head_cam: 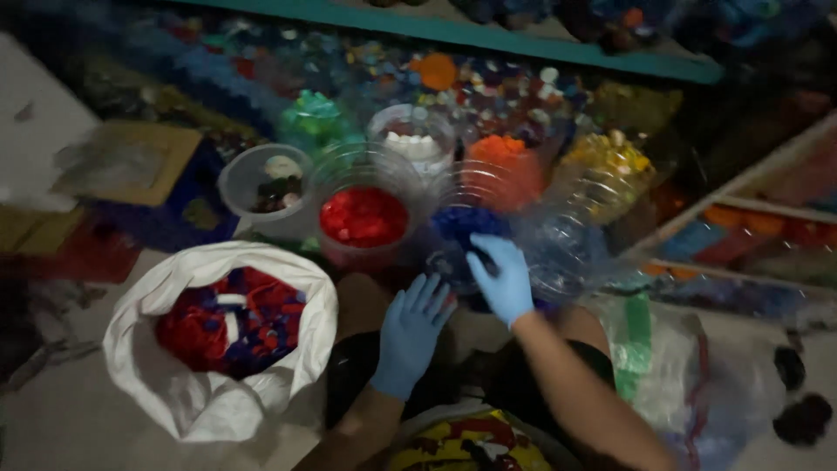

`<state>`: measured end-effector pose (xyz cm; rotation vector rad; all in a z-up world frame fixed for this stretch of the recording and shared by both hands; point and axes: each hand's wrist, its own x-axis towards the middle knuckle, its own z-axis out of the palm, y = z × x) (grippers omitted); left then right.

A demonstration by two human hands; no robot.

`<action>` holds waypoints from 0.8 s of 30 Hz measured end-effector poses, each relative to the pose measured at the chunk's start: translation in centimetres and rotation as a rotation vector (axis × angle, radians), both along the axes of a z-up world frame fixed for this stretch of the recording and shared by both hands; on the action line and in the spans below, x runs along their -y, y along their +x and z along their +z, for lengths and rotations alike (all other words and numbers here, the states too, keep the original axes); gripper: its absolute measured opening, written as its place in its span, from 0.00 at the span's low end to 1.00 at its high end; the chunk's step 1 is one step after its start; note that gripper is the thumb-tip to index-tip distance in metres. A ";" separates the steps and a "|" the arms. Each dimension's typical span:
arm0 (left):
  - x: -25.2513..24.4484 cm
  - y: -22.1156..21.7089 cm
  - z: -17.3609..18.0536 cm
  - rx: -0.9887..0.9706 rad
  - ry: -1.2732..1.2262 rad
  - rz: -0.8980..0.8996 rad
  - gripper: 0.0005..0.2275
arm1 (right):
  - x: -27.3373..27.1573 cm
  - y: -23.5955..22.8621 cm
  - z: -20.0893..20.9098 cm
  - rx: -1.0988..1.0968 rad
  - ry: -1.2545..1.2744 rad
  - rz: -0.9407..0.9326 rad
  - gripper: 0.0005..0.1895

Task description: The person sits on the floor and sorts red and blue plastic bottle caps from a white sack into clear plastic containers. They pick up caps, separate them by color, and place them into the corresponding containers.

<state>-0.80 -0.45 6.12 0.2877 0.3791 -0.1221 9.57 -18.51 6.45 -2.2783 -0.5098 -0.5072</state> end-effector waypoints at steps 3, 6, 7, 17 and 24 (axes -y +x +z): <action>-2.4 -0.2 -1.2 0.122 0.238 0.073 0.24 | -0.3 -3.3 -3.2 0.022 -0.033 0.087 0.17; -6.7 0.2 -6.4 0.191 0.536 0.181 0.21 | -1.3 -6.5 -5.8 -0.192 0.137 0.152 0.18; -8.6 -0.7 -5.4 0.167 0.538 0.214 0.21 | -1.4 -7.0 -6.7 -0.208 0.131 0.189 0.18; -27.8 -3.2 -20.8 -0.295 2.059 -0.246 0.15 | -1.5 -6.5 -10.4 -0.708 0.513 0.357 0.19; -27.2 -2.0 -25.3 -0.608 2.186 -0.844 0.56 | -9.2 -8.3 -2.3 -0.452 0.168 0.478 0.15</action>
